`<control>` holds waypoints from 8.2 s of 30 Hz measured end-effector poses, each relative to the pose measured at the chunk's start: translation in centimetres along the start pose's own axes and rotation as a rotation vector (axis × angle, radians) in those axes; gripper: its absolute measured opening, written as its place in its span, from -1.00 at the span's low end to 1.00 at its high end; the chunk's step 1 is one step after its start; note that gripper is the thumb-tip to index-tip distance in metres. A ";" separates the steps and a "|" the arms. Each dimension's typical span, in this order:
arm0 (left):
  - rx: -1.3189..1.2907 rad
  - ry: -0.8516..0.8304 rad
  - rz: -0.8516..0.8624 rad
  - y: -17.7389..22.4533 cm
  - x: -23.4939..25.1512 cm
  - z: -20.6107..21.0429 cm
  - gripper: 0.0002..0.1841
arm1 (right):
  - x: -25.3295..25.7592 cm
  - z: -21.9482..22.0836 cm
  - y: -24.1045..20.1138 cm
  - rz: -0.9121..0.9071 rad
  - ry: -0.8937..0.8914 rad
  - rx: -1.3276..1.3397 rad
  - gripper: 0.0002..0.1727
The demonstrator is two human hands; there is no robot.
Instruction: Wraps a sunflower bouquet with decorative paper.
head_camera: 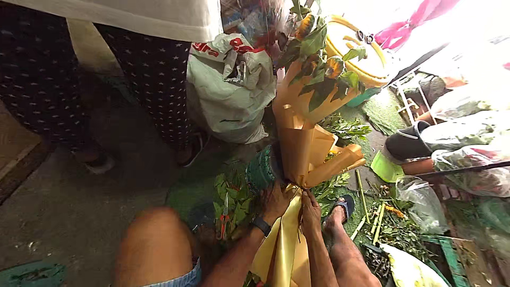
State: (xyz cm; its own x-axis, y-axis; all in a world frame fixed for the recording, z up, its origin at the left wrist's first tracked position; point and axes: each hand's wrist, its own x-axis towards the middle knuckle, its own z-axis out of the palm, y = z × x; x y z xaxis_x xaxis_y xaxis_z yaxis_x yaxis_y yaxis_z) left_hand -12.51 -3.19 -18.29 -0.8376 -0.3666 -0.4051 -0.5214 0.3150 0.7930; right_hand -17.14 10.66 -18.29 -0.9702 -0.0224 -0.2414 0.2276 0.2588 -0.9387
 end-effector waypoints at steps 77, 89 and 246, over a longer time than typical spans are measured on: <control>-0.335 -0.427 0.225 1.3 -33.1 -5.7 0.31 | -28.5 -12.7 -8.4 0.344 -0.063 0.740 -0.15; -0.411 -0.097 0.140 -5.2 -24.5 -9.1 -0.82 | -19.7 -35.4 6.0 0.137 0.305 -0.152 -0.07; -0.486 -0.083 0.087 -5.5 0.5 0.2 -0.17 | 0.1 1.8 4.2 0.202 0.160 0.533 -0.61</control>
State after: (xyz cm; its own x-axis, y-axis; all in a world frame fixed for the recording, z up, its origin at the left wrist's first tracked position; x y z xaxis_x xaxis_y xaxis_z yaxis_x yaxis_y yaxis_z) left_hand -10.15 -4.97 -22.93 -0.8949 -0.2801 -0.3475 -0.3294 -0.1107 0.9377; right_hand -16.17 9.97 -22.73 -0.8943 0.1334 -0.4271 0.3796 -0.2789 -0.8821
